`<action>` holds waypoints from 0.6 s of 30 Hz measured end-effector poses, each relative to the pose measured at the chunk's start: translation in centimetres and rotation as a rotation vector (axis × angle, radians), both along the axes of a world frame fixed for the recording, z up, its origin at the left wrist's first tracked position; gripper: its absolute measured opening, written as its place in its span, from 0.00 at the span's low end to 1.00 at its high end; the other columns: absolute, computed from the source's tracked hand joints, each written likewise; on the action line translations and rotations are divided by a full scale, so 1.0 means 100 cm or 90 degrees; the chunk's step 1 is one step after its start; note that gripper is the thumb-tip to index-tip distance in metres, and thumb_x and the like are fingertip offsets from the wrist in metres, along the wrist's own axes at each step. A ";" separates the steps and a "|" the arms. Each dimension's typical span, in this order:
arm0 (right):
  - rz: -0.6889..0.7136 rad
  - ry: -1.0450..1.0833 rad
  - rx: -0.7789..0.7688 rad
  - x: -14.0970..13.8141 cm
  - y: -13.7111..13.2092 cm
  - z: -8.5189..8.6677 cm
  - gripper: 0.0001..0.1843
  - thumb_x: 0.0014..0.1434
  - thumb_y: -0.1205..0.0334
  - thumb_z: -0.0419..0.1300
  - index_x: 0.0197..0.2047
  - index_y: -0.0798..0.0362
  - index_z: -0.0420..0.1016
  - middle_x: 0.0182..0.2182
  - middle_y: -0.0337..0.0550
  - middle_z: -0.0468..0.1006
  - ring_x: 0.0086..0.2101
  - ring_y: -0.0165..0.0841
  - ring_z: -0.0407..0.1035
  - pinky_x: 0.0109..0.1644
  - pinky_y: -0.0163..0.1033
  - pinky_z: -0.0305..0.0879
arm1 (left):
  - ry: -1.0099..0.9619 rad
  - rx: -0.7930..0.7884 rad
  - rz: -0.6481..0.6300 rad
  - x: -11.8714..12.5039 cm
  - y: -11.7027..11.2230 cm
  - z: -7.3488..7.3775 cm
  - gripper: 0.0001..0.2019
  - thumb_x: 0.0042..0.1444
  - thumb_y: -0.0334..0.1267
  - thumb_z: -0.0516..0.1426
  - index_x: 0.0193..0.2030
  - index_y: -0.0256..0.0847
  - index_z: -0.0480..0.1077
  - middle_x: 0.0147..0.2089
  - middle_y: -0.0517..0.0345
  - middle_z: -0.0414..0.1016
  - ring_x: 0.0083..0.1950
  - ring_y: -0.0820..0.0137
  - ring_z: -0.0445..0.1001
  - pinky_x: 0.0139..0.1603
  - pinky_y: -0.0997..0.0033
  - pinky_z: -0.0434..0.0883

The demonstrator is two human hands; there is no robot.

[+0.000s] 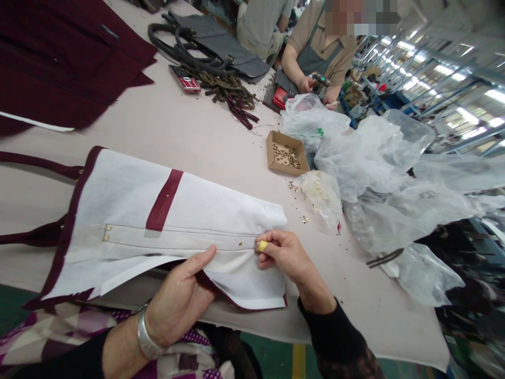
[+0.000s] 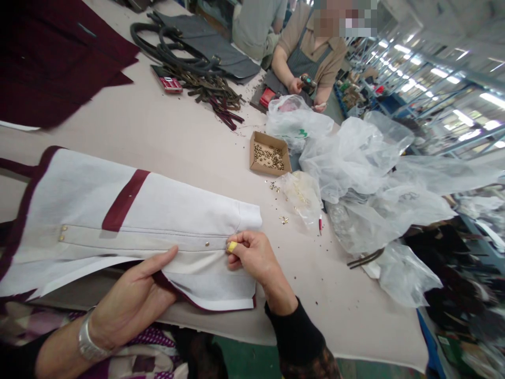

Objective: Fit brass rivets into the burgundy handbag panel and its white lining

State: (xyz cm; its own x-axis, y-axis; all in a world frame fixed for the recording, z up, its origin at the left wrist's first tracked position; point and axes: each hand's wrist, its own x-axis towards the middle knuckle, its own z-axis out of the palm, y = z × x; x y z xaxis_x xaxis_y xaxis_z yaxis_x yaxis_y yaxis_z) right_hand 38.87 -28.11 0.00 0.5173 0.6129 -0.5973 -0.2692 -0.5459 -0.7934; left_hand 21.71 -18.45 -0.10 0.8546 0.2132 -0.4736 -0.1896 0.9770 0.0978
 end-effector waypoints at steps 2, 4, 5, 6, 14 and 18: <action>0.013 -0.005 -0.018 0.000 0.002 0.001 0.10 0.45 0.63 0.67 0.30 0.59 0.73 0.17 0.37 0.72 0.17 0.26 0.67 0.22 0.30 0.71 | -0.005 0.003 -0.006 0.000 0.000 0.001 0.28 0.61 0.36 0.51 0.68 0.35 0.54 0.59 0.44 0.71 0.60 0.53 0.69 0.67 0.51 0.56; 0.028 -0.002 -0.043 0.001 0.005 0.003 0.08 0.47 0.65 0.66 0.30 0.58 0.71 0.17 0.36 0.72 0.17 0.26 0.68 0.21 0.29 0.70 | 0.000 0.006 -0.005 0.000 0.001 0.001 0.28 0.61 0.36 0.52 0.67 0.35 0.54 0.59 0.44 0.71 0.60 0.53 0.68 0.67 0.51 0.57; 0.036 0.002 -0.053 0.002 0.006 0.004 0.08 0.47 0.67 0.66 0.30 0.58 0.70 0.17 0.36 0.73 0.18 0.27 0.69 0.20 0.29 0.70 | 0.003 0.006 -0.004 0.000 0.001 0.001 0.28 0.61 0.36 0.52 0.67 0.35 0.55 0.59 0.45 0.70 0.60 0.53 0.68 0.67 0.52 0.57; 0.045 0.006 -0.063 0.004 0.008 0.005 0.08 0.47 0.68 0.65 0.30 0.57 0.69 0.17 0.37 0.73 0.18 0.28 0.70 0.20 0.29 0.70 | 0.005 0.005 -0.005 0.000 0.001 0.001 0.28 0.61 0.36 0.52 0.67 0.36 0.55 0.60 0.45 0.70 0.61 0.54 0.68 0.67 0.52 0.57; 0.160 0.021 -0.154 0.011 0.026 0.013 0.10 0.51 0.73 0.63 0.29 0.55 0.63 0.17 0.37 0.74 0.13 0.27 0.67 0.13 0.26 0.62 | 0.033 -0.010 -0.031 -0.005 0.003 -0.001 0.30 0.59 0.33 0.53 0.68 0.42 0.54 0.62 0.50 0.68 0.61 0.55 0.67 0.67 0.54 0.59; 0.209 -0.001 -0.152 0.012 0.029 0.012 0.07 0.51 0.73 0.60 0.27 0.55 0.65 0.13 0.33 0.71 0.12 0.25 0.64 0.12 0.25 0.60 | 0.112 0.011 -0.059 -0.009 0.003 -0.005 0.30 0.57 0.35 0.56 0.67 0.46 0.56 0.62 0.54 0.68 0.62 0.57 0.66 0.66 0.56 0.62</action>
